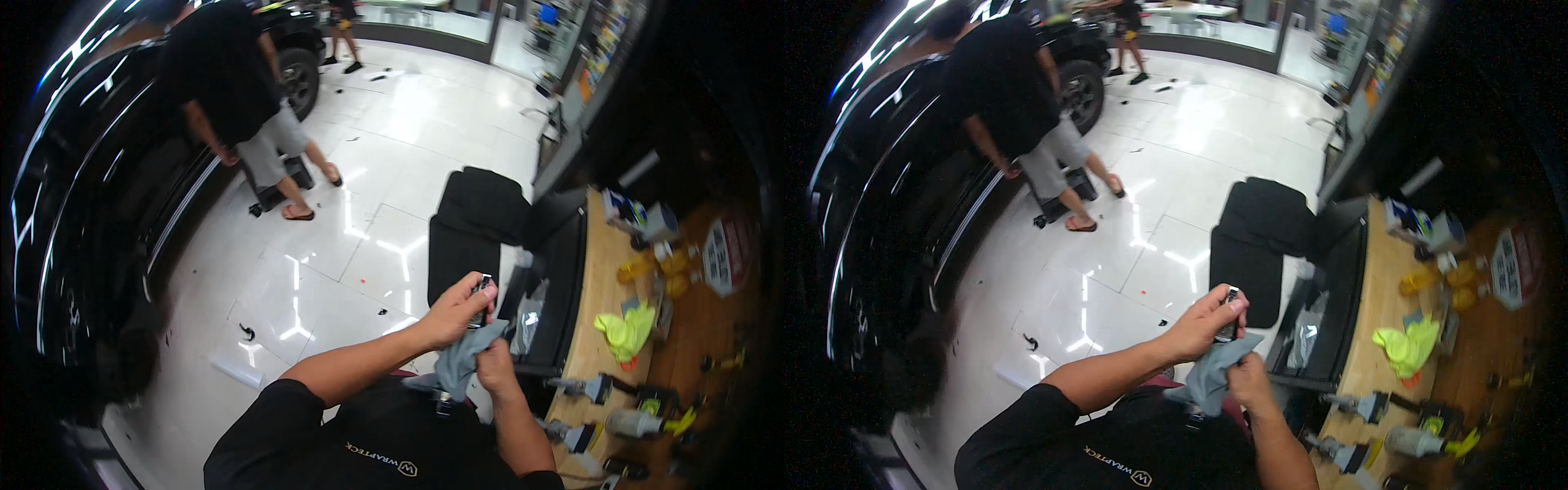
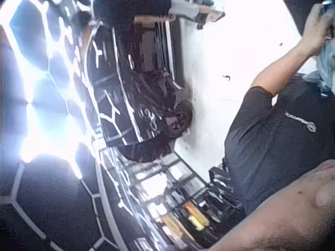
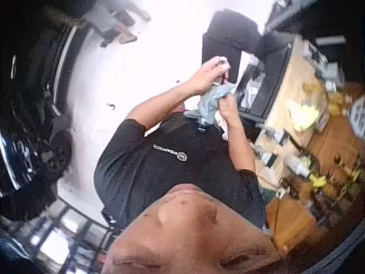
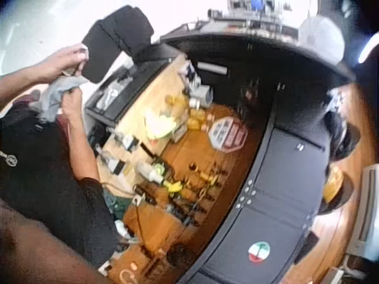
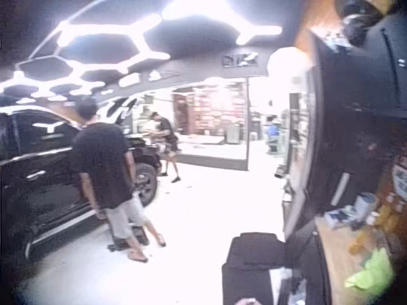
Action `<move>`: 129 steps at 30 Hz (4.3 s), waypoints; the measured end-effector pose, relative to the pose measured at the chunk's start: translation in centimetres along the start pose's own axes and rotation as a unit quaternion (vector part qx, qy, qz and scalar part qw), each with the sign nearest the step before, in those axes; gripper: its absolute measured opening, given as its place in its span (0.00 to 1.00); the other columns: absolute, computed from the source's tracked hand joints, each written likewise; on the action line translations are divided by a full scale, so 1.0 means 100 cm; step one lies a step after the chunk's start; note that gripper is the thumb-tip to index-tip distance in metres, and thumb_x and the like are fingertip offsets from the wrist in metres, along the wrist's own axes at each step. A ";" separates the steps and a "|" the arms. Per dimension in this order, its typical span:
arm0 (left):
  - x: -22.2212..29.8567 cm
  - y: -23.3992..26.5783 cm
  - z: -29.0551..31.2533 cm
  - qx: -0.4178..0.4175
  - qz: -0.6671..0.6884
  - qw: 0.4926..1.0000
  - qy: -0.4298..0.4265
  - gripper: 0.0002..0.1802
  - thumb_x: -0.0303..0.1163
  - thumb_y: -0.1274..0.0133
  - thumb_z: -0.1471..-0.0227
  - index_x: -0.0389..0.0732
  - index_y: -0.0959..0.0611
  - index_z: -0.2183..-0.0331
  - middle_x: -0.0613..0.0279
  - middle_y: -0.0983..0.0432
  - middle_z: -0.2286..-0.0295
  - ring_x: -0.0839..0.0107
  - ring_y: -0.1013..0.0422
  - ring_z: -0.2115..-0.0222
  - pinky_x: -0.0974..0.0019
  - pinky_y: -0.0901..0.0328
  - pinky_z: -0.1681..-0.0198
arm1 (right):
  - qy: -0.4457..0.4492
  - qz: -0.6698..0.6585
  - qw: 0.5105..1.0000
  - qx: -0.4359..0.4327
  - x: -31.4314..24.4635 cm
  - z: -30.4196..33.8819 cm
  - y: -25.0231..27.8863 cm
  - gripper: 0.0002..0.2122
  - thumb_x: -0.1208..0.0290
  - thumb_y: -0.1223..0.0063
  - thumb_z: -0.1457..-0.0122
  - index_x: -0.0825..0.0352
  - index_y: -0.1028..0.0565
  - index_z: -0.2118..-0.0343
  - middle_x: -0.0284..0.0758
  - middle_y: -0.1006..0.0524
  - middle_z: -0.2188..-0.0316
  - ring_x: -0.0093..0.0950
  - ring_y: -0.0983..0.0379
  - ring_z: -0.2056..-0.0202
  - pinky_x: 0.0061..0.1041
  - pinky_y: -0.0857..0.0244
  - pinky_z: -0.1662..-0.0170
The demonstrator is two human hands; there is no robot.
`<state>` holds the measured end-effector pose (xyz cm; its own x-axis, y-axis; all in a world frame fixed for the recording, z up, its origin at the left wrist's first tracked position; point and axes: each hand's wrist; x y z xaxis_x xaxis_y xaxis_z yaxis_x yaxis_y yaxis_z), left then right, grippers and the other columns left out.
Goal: The person trims excess black vinyl wrap from a car door handle using a precision knife, then uses a heat gun to smooth the wrap and a cloth to wipe the surface. The person handles the door handle, knife, heat gun, and cloth throughout the process.
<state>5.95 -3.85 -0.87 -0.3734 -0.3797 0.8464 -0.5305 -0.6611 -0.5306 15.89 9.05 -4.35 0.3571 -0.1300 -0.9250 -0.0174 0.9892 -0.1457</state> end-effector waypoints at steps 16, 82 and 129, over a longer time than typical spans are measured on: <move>0.032 0.065 0.009 -0.008 0.083 0.997 -0.002 0.12 0.40 0.55 0.39 0.41 0.30 0.63 0.65 0.31 0.73 0.76 0.32 0.71 0.71 0.34 0.64 | 0.063 0.062 0.994 0.066 0.017 -0.046 -0.049 0.11 0.72 0.54 0.45 0.73 0.25 0.63 0.38 0.22 0.67 0.28 0.24 0.66 0.25 0.31 0.60; 0.064 0.049 0.010 -0.131 -0.137 0.981 -0.041 0.14 0.37 0.54 0.39 0.38 0.32 0.56 0.65 0.31 0.68 0.79 0.32 0.66 0.72 0.36 0.61 | 0.219 0.070 0.949 0.215 -0.014 -0.033 -0.099 0.20 0.78 0.47 0.50 0.72 0.33 0.52 0.36 0.26 0.61 0.27 0.29 0.59 0.25 0.37 0.54; 0.054 0.054 0.014 -0.189 -0.112 0.976 -0.006 0.09 0.30 0.52 0.41 0.34 0.26 0.61 0.64 0.26 0.71 0.78 0.31 0.68 0.72 0.35 0.61 | 0.077 -0.160 0.984 0.000 0.016 -0.036 -0.051 0.30 0.76 0.40 0.49 0.66 0.38 0.42 0.30 0.39 0.45 0.20 0.43 0.44 0.25 0.46 0.42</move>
<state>2.10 -10.34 0.88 -0.2091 -0.2624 0.9420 -0.8412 -0.4430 -0.3101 13.20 3.53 -6.33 0.1986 -0.4433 -0.8741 0.0723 0.8961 -0.4380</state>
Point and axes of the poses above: each hand's wrist, its own z-axis away from the middle knuckle, its own y-axis out of the back of the hand, x = y × z
